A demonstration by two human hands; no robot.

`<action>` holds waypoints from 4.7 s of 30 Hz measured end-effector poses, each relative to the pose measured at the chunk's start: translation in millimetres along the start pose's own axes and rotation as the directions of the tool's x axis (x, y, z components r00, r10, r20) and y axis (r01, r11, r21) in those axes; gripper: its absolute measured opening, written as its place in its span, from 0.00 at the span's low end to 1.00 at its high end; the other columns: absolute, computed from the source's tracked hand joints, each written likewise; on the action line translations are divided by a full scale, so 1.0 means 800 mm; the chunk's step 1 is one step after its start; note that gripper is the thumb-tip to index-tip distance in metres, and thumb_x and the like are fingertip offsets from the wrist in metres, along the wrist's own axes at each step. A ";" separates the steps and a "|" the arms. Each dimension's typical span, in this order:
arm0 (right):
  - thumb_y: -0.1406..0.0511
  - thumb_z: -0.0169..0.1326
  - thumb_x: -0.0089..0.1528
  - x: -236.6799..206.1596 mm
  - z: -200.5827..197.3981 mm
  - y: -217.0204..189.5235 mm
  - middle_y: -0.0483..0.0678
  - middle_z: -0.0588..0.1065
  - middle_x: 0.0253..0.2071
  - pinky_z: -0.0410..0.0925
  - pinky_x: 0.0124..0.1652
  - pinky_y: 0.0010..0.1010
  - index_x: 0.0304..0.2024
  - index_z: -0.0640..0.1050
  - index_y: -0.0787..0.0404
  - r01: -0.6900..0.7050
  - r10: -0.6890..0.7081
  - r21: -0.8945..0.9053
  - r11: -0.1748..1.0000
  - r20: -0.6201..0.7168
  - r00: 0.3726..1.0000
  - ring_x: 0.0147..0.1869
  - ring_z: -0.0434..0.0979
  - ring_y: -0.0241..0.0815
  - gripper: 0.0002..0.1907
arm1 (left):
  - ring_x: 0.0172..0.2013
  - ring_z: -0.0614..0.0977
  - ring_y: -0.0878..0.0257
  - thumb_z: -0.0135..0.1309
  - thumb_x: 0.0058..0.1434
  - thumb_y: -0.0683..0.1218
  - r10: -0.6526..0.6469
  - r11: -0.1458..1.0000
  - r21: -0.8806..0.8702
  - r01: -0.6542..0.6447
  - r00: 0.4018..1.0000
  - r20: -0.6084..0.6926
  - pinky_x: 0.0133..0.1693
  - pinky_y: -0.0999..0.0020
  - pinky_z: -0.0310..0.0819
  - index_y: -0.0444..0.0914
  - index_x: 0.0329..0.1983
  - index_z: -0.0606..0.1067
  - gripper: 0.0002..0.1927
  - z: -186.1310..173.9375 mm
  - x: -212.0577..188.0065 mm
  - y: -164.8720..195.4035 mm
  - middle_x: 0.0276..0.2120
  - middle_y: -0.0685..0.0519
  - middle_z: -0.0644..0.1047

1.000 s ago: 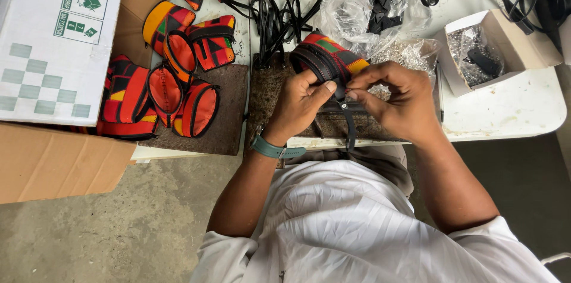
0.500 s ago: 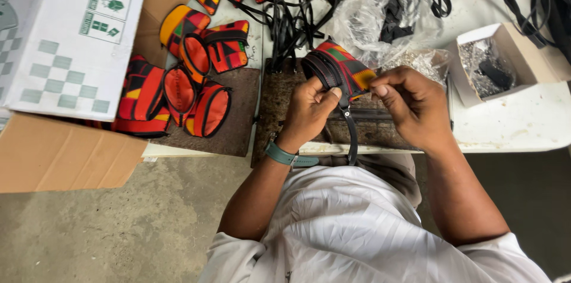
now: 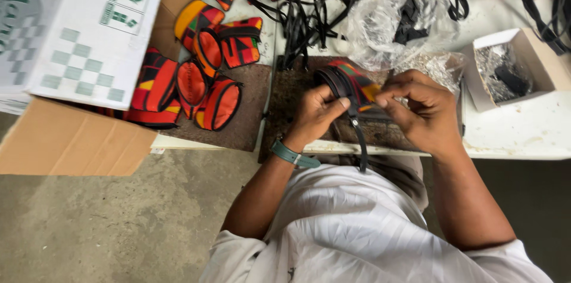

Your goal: The person sits at a workbench assembling small colorful fabric zippered pouches. They thread and attach black strap ends and zipper pulls to each pouch, briefly melt or seal a strap end with a lighter, press parts with a hammer, and set finished pouches aside with the others.

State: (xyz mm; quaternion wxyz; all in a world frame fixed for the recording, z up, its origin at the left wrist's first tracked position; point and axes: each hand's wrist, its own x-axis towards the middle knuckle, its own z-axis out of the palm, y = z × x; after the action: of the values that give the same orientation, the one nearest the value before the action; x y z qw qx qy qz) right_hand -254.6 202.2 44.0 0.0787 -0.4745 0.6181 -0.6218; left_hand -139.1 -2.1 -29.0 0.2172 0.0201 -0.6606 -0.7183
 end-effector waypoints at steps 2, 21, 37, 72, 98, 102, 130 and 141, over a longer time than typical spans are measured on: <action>0.73 0.64 0.64 -0.002 0.006 -0.003 0.50 0.80 0.49 0.72 0.55 0.28 0.48 0.78 0.67 0.113 -0.114 -0.063 0.992 -0.008 0.993 0.50 0.80 0.37 0.12 | 0.42 0.78 0.75 0.56 0.68 0.43 0.031 0.999 -0.033 -0.031 1.000 -0.004 0.46 0.76 0.77 0.33 0.48 0.76 0.09 0.006 0.000 0.010 0.40 0.59 0.80; 0.71 0.71 0.60 -0.007 0.012 0.009 0.52 0.82 0.41 0.75 0.52 0.33 0.49 0.65 0.64 0.239 -0.288 -0.410 0.880 -0.063 0.955 0.51 0.86 0.45 0.26 | 0.28 0.76 0.61 0.55 0.72 0.46 0.290 0.762 0.592 -0.261 0.956 0.048 0.33 0.64 0.70 0.34 0.39 0.74 0.10 0.052 -0.014 0.102 0.29 0.48 0.76; 0.73 0.65 0.63 0.000 0.039 0.035 0.52 0.81 0.44 0.77 0.49 0.29 0.50 0.65 0.66 0.101 -0.098 -0.187 0.977 0.023 0.995 0.53 0.85 0.43 0.22 | 0.28 0.71 0.79 0.58 0.60 0.35 0.025 0.979 0.200 0.035 0.957 -0.289 0.30 0.79 0.66 0.33 0.33 0.74 0.04 0.019 0.003 -0.004 0.27 0.62 0.74; 0.58 0.64 0.49 0.026 -0.004 -0.036 0.52 0.74 0.54 0.52 0.63 0.56 0.52 0.76 0.57 0.513 -0.397 -0.679 0.524 0.339 0.853 0.63 0.70 0.57 0.29 | 0.41 0.79 0.44 0.56 0.63 0.42 0.185 0.344 0.789 -0.509 0.861 0.475 0.46 0.50 0.72 0.36 0.33 0.74 0.05 0.041 0.002 0.131 0.32 0.45 0.77; 0.67 0.60 0.53 -0.009 0.030 0.004 0.47 0.71 0.31 0.61 0.55 0.46 0.33 0.76 0.60 0.602 -0.402 -0.336 0.724 0.504 0.764 0.42 0.71 0.48 0.08 | 0.46 0.78 0.48 0.66 0.53 0.48 -0.174 0.475 0.828 -0.298 0.890 0.421 0.51 0.57 0.72 0.31 0.33 0.77 0.16 0.028 -0.037 0.109 0.38 0.44 0.76; 0.68 0.61 0.49 0.006 0.019 0.001 0.50 0.70 0.28 0.64 0.51 0.45 0.28 0.75 0.61 0.533 -0.312 -0.336 0.777 0.529 0.789 0.39 0.71 0.52 0.08 | 0.46 0.80 0.50 0.55 0.60 0.41 -0.100 0.659 0.694 -0.290 0.880 0.463 0.51 0.60 0.74 0.31 0.43 0.76 0.10 0.016 -0.023 0.123 0.44 0.45 0.77; 0.72 0.64 0.56 0.064 0.025 -0.048 0.49 0.76 0.43 0.70 0.48 0.39 0.43 0.81 0.60 0.439 -0.476 -0.550 0.711 0.083 0.875 0.50 0.76 0.49 0.12 | 0.40 0.78 0.73 0.56 0.68 0.48 -0.019 0.992 -0.121 0.023 0.999 0.031 0.44 0.76 0.73 0.34 0.49 0.75 0.13 0.000 0.010 0.079 0.40 0.58 0.79; 0.70 0.63 0.56 0.060 0.023 -0.040 0.50 0.77 0.43 0.70 0.52 0.40 0.40 0.78 0.64 0.401 -0.430 -0.408 0.820 0.024 0.903 0.52 0.77 0.51 0.11 | 0.30 0.68 0.75 0.59 0.68 0.49 -0.020 0.991 0.127 0.037 0.992 -0.127 0.32 0.79 0.61 0.33 0.44 0.77 0.13 0.013 0.011 0.076 0.28 0.61 0.70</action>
State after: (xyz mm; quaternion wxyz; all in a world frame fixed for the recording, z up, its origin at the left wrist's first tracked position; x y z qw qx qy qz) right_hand -252.3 164.1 90.4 -0.1794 -0.5818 0.6166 -0.4991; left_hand -133.4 2.9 32.8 0.2463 0.0888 -0.6904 -0.6744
